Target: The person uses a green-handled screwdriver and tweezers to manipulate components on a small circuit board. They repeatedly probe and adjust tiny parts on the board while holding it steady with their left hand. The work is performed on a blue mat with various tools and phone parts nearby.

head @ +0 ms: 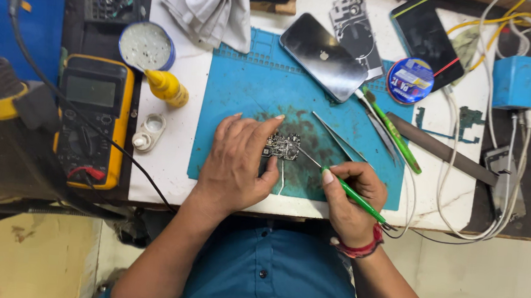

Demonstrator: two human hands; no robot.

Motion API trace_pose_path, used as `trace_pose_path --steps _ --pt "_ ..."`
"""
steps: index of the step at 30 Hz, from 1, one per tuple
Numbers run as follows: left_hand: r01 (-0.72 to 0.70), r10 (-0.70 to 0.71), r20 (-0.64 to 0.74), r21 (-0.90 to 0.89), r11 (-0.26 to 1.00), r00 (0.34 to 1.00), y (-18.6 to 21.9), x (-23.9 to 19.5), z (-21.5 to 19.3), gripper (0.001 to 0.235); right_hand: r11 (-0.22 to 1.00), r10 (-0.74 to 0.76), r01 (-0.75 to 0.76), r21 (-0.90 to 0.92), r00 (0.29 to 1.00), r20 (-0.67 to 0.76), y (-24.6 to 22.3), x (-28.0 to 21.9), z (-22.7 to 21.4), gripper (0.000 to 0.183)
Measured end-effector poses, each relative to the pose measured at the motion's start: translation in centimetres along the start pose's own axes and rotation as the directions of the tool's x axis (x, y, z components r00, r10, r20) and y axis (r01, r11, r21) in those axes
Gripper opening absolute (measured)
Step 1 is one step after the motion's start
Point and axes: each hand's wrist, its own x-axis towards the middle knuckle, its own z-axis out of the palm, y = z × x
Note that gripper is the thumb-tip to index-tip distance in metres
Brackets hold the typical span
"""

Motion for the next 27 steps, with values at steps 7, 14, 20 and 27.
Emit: trace_pose_path --steps 7,14,20,27 --pt "0.010 -0.010 -0.038 -0.001 1.000 0.999 -0.1 -0.2 0.3 0.062 0.844 -0.020 0.073 -0.532 0.994 0.106 -5.3 0.7 -1.9 0.012" --pt "0.015 -0.015 -0.031 0.007 1.000 0.999 0.1 -0.3 0.2 0.061 0.926 0.052 0.033 -0.375 0.975 0.216 -5.3 0.1 -4.1 0.009" --pt "0.023 -0.021 -0.033 0.034 0.999 0.999 0.4 -0.2 0.1 0.060 0.975 0.024 0.062 0.213 0.925 -0.380 0.4 0.1 -10.6 0.008" --pt "0.031 -0.028 -0.033 0.076 0.997 0.999 0.3 0.0 0.4 0.059 0.931 0.176 0.174 0.320 0.554 -0.814 5.7 6.7 -26.6 0.018"
